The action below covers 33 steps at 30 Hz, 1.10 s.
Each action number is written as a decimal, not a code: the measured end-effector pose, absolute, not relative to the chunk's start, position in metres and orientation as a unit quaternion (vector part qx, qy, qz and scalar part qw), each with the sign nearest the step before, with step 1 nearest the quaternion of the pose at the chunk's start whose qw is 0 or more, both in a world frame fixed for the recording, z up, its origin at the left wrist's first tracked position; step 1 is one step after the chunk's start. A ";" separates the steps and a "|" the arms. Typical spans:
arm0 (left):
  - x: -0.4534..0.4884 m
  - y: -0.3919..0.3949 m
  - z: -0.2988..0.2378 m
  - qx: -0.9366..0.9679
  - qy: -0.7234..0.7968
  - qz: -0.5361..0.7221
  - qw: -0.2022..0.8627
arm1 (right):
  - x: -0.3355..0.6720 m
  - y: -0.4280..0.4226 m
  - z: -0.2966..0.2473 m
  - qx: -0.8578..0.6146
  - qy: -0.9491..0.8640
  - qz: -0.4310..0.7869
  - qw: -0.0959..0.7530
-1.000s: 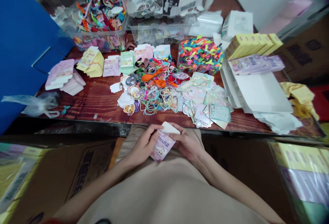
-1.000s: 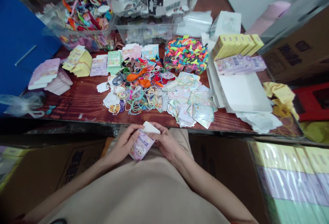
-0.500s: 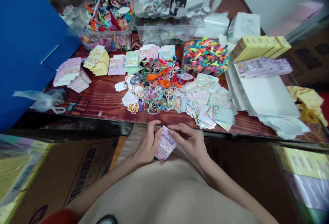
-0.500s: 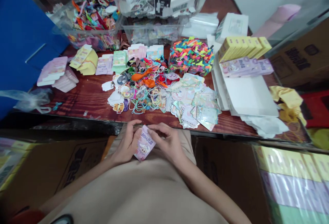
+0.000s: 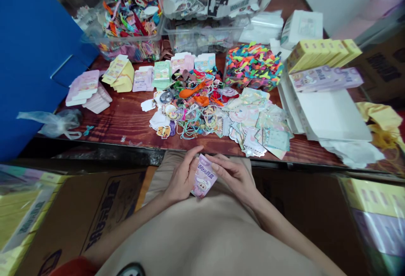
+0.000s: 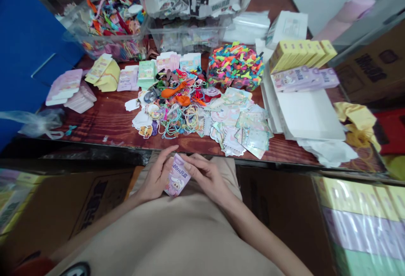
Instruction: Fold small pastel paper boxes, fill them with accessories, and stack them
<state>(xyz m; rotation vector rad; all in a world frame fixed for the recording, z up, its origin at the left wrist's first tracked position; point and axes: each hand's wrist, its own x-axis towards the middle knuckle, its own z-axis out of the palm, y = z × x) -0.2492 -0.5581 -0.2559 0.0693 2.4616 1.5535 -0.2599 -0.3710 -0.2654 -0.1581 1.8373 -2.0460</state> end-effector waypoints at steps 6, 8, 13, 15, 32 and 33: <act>-0.248 -0.559 -0.263 0.033 0.829 0.544 0.125 | -0.259 -0.366 -0.275 -0.027 0.619 -0.747 0.242; -0.247 -0.559 -0.265 0.032 0.824 0.552 0.125 | -0.259 -0.363 -0.275 -0.035 0.613 -0.746 0.258; -0.246 -0.558 -0.265 0.027 0.822 0.560 0.102 | -0.253 -0.360 -0.277 -0.016 0.591 -0.755 0.282; -0.247 -0.557 -0.264 0.027 0.828 0.554 0.085 | -0.250 -0.362 -0.280 0.034 0.562 -0.778 0.278; -0.248 -0.557 -0.267 0.038 0.834 0.535 0.132 | -0.257 -0.358 -0.272 0.045 0.581 -0.766 0.271; -0.248 -0.557 -0.267 0.035 0.832 0.537 0.134 | -0.256 -0.359 -0.272 0.014 0.601 -0.756 0.259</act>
